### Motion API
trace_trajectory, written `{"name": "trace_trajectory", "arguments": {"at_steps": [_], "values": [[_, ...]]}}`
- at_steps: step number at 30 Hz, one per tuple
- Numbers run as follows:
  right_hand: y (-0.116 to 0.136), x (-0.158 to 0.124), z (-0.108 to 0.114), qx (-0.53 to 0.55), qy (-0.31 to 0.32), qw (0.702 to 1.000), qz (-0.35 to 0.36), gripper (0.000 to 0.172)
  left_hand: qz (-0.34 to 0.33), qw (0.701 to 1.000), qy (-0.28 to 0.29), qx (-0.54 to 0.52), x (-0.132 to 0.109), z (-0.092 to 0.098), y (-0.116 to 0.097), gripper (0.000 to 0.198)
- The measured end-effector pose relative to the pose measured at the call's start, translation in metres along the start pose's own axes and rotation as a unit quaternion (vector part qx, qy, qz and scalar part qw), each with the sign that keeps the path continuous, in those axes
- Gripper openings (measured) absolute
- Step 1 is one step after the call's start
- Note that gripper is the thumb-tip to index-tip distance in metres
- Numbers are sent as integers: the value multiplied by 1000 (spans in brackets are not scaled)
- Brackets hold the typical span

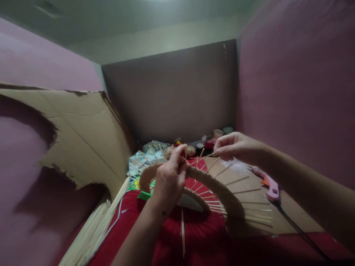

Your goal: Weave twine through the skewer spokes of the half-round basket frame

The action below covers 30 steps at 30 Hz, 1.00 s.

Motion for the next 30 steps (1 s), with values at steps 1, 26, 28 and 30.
{"name": "trace_trajectory", "arguments": {"at_steps": [1,26,28,30], "values": [[2,-1,1,1,-2,1000,4,20,2,1000,-1,-5,0,0,0,43],[28,-8,-7,-37,-13,998,56,19,85,990,15,-111,-5,-5,12,48],[38,-14,-11,-67,-6,995,70,18,85,990,13,-111,-5,-5,12,48],[47,-22,-15,-100,-1,992,81,16,86,990,11,-110,-4,-5,12,48]]}}
Point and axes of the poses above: each hand's wrist, its own x-axis towards the middle knuckle, its own z-axis out of the back of the hand, y = z × x, the point moved 5 cm from there along x, towards the middle knuckle, and after that the axes turned 7 degrees about -y, right-handed, at the moved point
